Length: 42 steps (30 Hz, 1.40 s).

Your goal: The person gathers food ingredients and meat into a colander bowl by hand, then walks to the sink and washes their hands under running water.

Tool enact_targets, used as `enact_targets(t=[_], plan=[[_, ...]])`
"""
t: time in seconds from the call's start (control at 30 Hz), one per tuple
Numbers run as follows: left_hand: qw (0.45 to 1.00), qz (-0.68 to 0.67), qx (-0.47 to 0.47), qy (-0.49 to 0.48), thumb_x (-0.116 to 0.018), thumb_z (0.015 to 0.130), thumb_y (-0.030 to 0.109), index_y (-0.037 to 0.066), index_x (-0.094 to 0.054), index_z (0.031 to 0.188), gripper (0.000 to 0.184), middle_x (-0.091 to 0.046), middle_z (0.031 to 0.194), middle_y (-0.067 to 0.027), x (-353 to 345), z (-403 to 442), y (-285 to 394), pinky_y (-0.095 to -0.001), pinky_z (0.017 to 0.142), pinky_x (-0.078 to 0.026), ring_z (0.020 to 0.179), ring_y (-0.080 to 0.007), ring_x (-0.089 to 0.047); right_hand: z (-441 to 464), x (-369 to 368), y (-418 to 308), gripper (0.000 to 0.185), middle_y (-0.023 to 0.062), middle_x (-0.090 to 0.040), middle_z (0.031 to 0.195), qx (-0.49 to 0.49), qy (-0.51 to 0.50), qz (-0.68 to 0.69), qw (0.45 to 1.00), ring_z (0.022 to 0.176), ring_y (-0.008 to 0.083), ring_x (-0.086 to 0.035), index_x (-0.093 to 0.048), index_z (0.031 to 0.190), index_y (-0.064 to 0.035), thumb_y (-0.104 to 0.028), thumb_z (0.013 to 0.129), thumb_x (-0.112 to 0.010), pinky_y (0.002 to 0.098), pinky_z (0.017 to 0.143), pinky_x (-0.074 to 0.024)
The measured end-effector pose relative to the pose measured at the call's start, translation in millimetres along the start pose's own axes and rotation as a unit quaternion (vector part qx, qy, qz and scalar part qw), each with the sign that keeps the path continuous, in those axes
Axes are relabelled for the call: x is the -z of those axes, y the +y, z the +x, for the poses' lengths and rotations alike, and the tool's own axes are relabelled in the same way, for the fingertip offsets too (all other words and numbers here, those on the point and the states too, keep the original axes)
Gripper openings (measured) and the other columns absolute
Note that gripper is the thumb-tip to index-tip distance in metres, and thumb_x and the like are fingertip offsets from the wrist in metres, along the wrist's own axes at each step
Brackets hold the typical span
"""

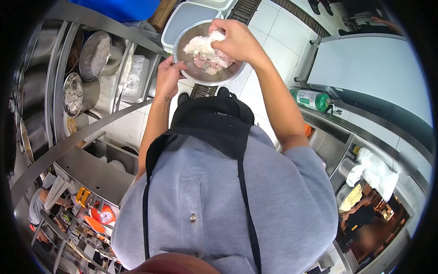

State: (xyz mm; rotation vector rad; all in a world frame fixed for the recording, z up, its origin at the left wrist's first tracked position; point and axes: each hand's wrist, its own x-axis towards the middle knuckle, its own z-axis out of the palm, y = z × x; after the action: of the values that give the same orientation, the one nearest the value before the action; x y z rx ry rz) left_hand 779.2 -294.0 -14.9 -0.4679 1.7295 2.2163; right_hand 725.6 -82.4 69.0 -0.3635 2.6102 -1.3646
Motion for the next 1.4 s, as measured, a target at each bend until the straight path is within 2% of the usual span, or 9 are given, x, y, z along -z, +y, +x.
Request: enact_targets(t=[0.17,0.3,0.33,0.43,0.63,0.93,1.13,1.3,1.4], plan=[[1.000,0.012,0.002,0.019,-0.058,0.075,-0.001,-0.005,-0.063,0.098,0.023,-0.067,0.087,-0.0123,-20,17,-5,-0.0315,0.060,-0.056,0.071,-0.0181,-0.065,12,29,16,0.021,0.0069,-0.061,0.078,0.041,-0.022,-0.057,0.997,0.069,0.0131,-0.055,-0.061,0.092,-0.0009,-0.005,0.071,-0.063,0.0293,0.066,-0.0465],[0.998,0.044,0.021,-0.033,-0.054,0.080,-0.001,-0.003,-0.062,0.104,0.026,-0.068,0.091,-0.0108,-33,33,-9,-0.0314,0.064,-0.056,0.073,-0.0175,-0.066,7,28,34,0.028,0.0111,-0.065,0.091,0.090,0.042,0.053,0.994,0.085,0.0205,-0.062,-0.064,0.100,-0.0041,-0.003,0.072,-0.062,0.0318,0.079,-0.0489],[0.997,0.054,0.021,-0.050,-0.053,0.080,-0.001,-0.003,-0.061,0.103,0.025,-0.068,0.091,-0.0106,-35,35,-9,-0.0312,0.064,-0.056,0.073,-0.0177,-0.066,6,26,37,0.030,0.0129,-0.064,0.094,0.139,0.080,-0.034,0.986,0.088,0.0276,-0.063,-0.066,0.100,-0.0079,-0.005,0.070,-0.063,0.0369,0.083,-0.0493],[0.987,0.092,0.029,-0.131,-0.052,0.081,-0.002,-0.001,-0.060,0.102,0.023,-0.067,0.093,-0.0104,-53,44,-7,-0.0300,0.064,-0.055,0.074,-0.0175,-0.066,-20,22,45,0.030,0.0143,-0.063,0.094,0.015,0.063,-0.203,0.977,0.091,0.0348,-0.062,-0.066,0.097,-0.0120,-0.010,0.067,-0.066,0.0436,0.081,-0.0493],[0.958,0.090,0.053,-0.267,-0.053,0.078,-0.004,-0.002,-0.061,0.104,0.027,-0.066,0.096,-0.0083,-91,40,3,-0.0276,0.064,-0.053,0.081,-0.0156,-0.064,-82,31,44,0.029,0.0115,-0.063,0.093,-0.080,0.198,-0.279,0.936,0.095,0.0358,-0.061,-0.066,0.093,-0.0102,-0.018,0.065,-0.073,0.0456,0.076,-0.0523],[0.917,0.110,0.116,-0.366,-0.051,0.079,-0.006,-0.002,-0.060,0.103,0.026,-0.066,0.094,-0.0076,-117,30,-9,-0.0219,0.056,-0.049,0.074,-0.0124,-0.064,-144,34,27,0.031,0.0115,-0.057,0.105,-0.176,0.158,-0.277,0.931,0.101,0.0342,-0.059,-0.067,0.097,-0.0103,-0.015,0.067,-0.073,0.0441,0.076,-0.0526],[0.930,0.104,0.114,-0.334,-0.052,0.078,-0.006,-0.002,-0.060,0.110,0.033,-0.066,0.099,-0.0090,-124,18,-6,-0.0218,0.059,-0.050,0.077,-0.0150,-0.064,-154,49,10,0.031,0.0124,-0.057,0.099,-0.071,0.267,-0.182,0.944,0.087,0.0350,-0.062,-0.064,0.096,-0.0096,-0.008,0.067,-0.071,0.0452,0.072,-0.0507],[0.934,0.093,0.091,-0.333,-0.052,0.077,-0.007,-0.003,-0.060,0.109,0.034,-0.065,0.098,-0.0087,-128,12,1,-0.0216,0.059,-0.049,0.077,-0.0141,-0.063,-160,54,27,0.028,0.0105,-0.056,0.093,-0.103,0.190,-0.216,0.952,0.081,0.0338,-0.062,-0.062,0.096,-0.0084,-0.006,0.070,-0.069,0.0454,0.070,-0.0496],[0.937,0.087,0.093,-0.325,-0.053,0.077,-0.007,-0.003,-0.059,0.107,0.031,-0.065,0.095,-0.0077,-136,9,2,-0.0230,0.058,-0.048,0.076,-0.0135,-0.062,-172,61,16,0.029,0.0100,-0.057,0.095,-0.033,0.293,-0.196,0.935,0.084,0.0331,-0.062,-0.062,0.097,-0.0068,-0.007,0.069,-0.069,0.0449,0.068,-0.0509]])
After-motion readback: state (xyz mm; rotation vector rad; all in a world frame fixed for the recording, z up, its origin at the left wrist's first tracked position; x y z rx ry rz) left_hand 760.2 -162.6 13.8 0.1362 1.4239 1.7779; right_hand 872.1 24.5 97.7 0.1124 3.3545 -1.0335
